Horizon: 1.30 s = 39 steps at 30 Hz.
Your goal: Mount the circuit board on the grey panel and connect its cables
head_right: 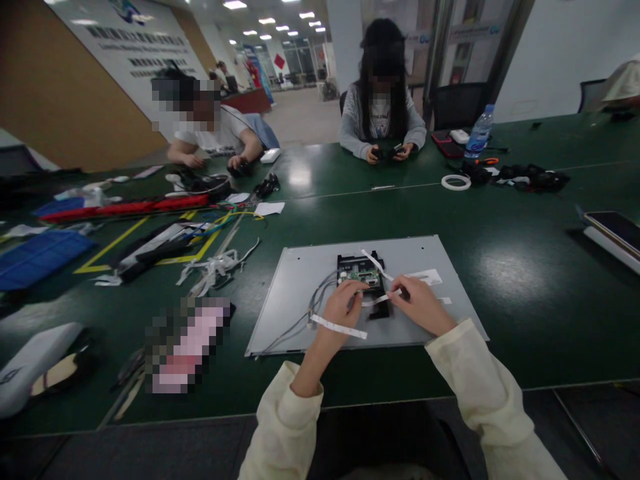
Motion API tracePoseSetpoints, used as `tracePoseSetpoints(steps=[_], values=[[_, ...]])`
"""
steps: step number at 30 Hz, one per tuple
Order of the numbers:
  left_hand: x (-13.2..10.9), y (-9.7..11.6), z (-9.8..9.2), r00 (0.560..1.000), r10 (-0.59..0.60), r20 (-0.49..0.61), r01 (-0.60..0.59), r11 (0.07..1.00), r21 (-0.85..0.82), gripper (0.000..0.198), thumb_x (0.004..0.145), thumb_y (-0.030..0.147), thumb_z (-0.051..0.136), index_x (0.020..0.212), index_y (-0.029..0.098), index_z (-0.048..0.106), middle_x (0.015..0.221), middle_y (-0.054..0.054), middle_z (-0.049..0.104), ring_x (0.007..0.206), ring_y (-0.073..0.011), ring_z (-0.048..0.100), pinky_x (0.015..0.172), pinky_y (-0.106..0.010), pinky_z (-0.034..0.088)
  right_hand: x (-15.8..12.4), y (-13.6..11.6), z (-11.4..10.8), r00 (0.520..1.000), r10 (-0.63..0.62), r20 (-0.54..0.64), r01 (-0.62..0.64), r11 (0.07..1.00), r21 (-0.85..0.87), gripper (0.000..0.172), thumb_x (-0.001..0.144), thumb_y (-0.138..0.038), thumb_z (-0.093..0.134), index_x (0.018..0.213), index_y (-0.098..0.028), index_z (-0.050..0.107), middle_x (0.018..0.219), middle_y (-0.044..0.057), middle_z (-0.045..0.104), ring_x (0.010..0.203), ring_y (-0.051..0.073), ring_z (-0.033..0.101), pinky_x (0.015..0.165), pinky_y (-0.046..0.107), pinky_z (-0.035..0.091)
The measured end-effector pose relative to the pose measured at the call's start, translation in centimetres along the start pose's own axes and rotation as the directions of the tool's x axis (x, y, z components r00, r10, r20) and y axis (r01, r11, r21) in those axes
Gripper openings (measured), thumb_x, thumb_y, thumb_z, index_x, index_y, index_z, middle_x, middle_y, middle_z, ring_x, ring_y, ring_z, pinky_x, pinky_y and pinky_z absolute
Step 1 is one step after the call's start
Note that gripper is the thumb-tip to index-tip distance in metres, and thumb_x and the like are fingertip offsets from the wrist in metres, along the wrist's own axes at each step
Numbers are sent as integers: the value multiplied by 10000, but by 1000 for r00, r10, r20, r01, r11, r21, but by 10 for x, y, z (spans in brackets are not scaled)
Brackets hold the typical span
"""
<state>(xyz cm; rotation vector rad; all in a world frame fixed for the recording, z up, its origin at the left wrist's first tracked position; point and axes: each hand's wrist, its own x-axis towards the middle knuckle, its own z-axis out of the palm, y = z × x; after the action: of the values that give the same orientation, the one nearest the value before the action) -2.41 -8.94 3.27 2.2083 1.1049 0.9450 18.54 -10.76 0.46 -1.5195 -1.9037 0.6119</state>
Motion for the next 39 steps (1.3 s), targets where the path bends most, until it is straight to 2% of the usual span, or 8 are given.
tracePoseSetpoints(steps=[5,9,12,15,18,22,30,39], values=[[0,1,0,1000,4,-2,-4,1000,-2,236,885,100,410,1001,164,604,1006,-86,623,993,-189,582,919,-353,469,-4,-9,-3,993,113,-29,-108,983,152,189,864,-361,498,890,-201,595,684,-10,614,611,140,540,582,254,372],[1,7,-1,1000,23,-14,-23,999,-24,244,904,145,409,1067,167,590,1061,-89,627,1050,-190,567,946,-356,451,-7,-19,-4,984,136,-113,-95,946,310,261,843,-378,541,1022,-200,606,707,2,635,692,163,598,621,255,418],[2,14,-1,999,37,18,-35,996,-86,249,924,210,415,1107,173,579,1127,-81,628,1099,-182,553,975,-340,426,-10,-24,-3,979,139,-149,-60,895,442,299,827,-410,569,1021,-187,612,753,20,636,714,167,615,630,255,445],[2,16,3,996,-32,87,45,987,-152,240,932,270,411,1016,180,617,1015,-53,668,953,-156,607,848,-275,470,-12,-26,-2,974,157,-164,-62,880,471,301,827,-421,574,1002,-179,619,763,22,630,702,160,613,635,252,450],[0,13,9,979,-171,114,186,973,-136,201,894,269,461,875,177,638,770,-9,654,700,-122,589,640,-216,442,-13,-24,0,965,181,-190,-91,909,406,280,840,-402,551,997,-181,624,743,13,622,678,152,601,627,247,441],[-3,9,17,969,-243,52,247,966,-77,157,848,253,510,757,168,605,612,30,556,574,-99,503,569,-206,362,-15,-21,5,963,173,-209,-131,971,197,236,850,-354,521,987,-199,636,684,-7,611,586,136,550,574,242,399],[-3,13,23,940,-341,27,333,931,147,184,873,272,502,736,166,565,621,11,566,568,-112,507,549,-221,311,-12,-19,18,978,98,-185,-105,994,-27,235,859,-344,489,993,-210,629,720,5,638,634,157,580,636,265,410],[-4,15,30,929,-365,62,296,832,468,186,918,308,454,872,187,588,756,-40,663,693,-172,625,577,-250,351,-12,-11,25,978,80,-192,-126,963,-237,259,876,-319,454,1068,-213,591,739,23,618,675,173,581,652,270,399]])
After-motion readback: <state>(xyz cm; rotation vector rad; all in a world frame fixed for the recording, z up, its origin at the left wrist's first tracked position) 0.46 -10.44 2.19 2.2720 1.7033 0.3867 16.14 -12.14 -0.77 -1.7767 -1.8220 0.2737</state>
